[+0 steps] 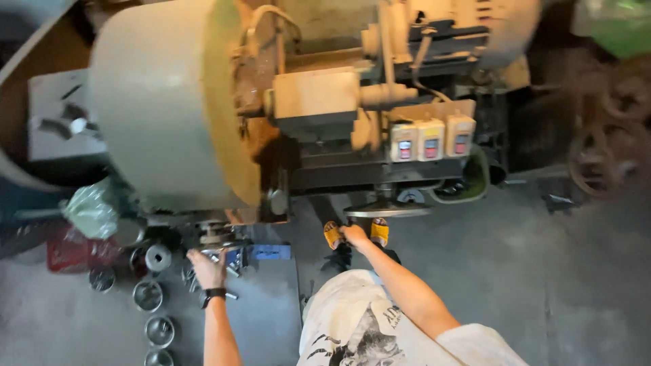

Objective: Operating a cylindrical grinder by adjusting handwheels, pressing control buttons, and positioning a metal workpiece for machining.

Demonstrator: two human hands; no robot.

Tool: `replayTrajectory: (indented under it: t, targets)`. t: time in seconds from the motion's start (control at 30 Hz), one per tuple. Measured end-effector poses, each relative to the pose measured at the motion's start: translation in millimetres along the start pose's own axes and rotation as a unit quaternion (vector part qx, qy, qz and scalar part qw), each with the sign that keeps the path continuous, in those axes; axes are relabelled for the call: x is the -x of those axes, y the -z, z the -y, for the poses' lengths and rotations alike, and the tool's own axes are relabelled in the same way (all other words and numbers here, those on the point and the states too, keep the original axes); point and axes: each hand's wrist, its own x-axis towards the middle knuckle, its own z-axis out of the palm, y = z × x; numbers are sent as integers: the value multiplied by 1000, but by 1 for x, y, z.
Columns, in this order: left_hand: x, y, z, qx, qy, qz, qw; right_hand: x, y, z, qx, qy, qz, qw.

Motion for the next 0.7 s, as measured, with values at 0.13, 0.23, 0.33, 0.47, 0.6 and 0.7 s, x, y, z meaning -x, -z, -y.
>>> replayTrajectory:
  t: [0.13, 0.23, 0.33, 0.47, 0.6, 0.7]
  targets:
    - [1, 4, 5, -9, 11, 94, 996, 62, 48, 20, -63, -8, 13, 998]
    - [-7, 15, -5, 25, 65, 121, 990, 105, 111, 27, -95, 19, 14, 995]
    - [-10, 17, -11, -16, 84, 145, 986, 105, 180, 9, -78, -1, -20, 997]
    - [-9, 19, -13, -5, 107, 148, 983, 75, 216, -16, -97, -6, -70, 993]
    - [-7, 22, -14, 7, 97, 139, 986, 36, 212, -34, 54, -88, -200, 974]
    - [-6, 23, -14, 16, 106, 144, 984, 42, 210, -35, 42, -88, -199, 975]
